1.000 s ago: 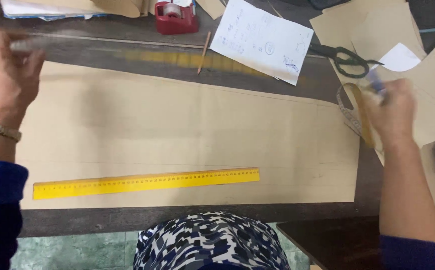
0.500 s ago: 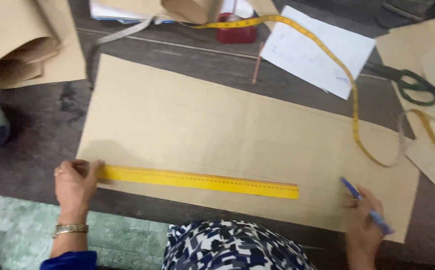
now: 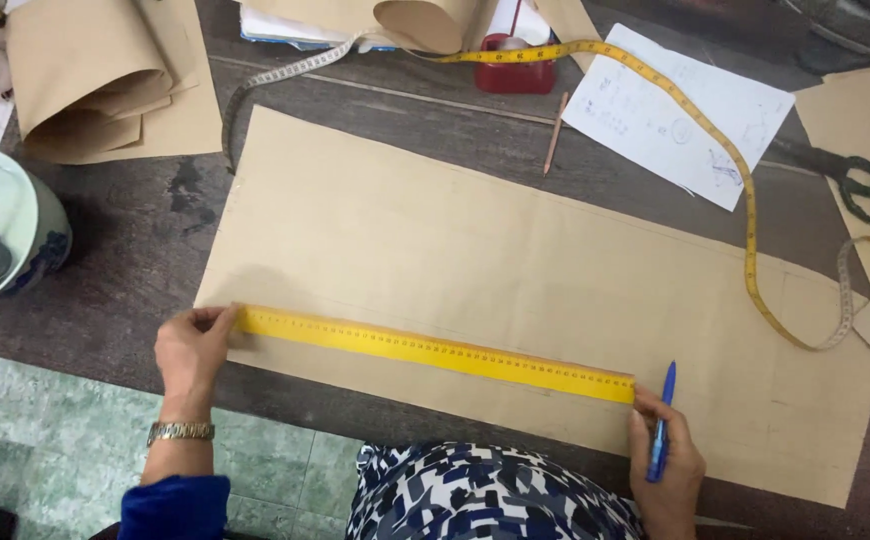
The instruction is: The person uses a yellow ruler and a blue pen to measure and mark lines on a large sheet of brown paper. They repeatedly reposition the ruler to draw straight lines and make small marks at specific intervals along the paper's length.
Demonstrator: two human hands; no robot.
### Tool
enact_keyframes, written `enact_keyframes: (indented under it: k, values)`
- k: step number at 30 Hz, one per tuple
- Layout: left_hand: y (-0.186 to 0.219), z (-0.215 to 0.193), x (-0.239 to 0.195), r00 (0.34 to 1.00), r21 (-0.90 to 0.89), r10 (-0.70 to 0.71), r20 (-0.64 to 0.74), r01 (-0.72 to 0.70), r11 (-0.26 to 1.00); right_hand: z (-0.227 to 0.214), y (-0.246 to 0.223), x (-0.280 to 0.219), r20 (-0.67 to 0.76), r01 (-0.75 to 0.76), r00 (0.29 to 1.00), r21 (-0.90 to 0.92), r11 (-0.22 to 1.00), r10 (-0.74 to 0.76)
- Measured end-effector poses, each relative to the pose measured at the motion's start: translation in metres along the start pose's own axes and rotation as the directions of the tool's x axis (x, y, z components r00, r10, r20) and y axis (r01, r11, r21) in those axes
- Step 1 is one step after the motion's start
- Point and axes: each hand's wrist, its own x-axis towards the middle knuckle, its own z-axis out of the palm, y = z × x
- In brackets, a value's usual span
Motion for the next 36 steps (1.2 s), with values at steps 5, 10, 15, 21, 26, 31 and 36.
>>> enact_keyframes:
  k: [5,10,15,21,26,31,36]
  values:
    - [0.022,0.002,0.031,0.992,-0.085,0.110,-0.064,-0.115,0.990,0.011,-0.015,0.013,-0.007,0.102,0.995,0.055,0.993,-0.102]
    - [0.037,0.012,0.065,0.982,-0.157,0.144,-0.120,-0.162,0.974,0.029,-0.011,0.034,-0.009,0.354,0.935,0.048,0.934,-0.354]
    - [0.025,0.029,0.044,0.830,0.062,0.440,-0.342,-0.448,0.892,0.042,0.023,0.039,-0.055,0.512,0.853,-0.108,0.852,-0.520]
    - [0.017,0.040,0.031,0.675,0.244,0.622,-0.396,-0.576,0.780,0.051,0.027,0.037,-0.089,0.524,0.830,-0.212,0.825,-0.550]
    - [0.021,0.039,0.031,0.715,0.261,0.586,-0.381,-0.525,0.810,0.053,0.031,0.036,-0.087,0.467,0.864,-0.233,0.853,-0.496]
    - [0.022,0.038,0.030,0.710,0.211,0.579,-0.401,-0.543,0.813,0.053,0.029,0.036,-0.061,0.432,0.885,-0.257,0.864,-0.461]
    - [0.015,0.043,0.035,0.653,0.200,0.598,-0.466,-0.580,0.789,0.049,0.027,0.038,0.043,0.277,0.959,-0.335,0.901,-0.279]
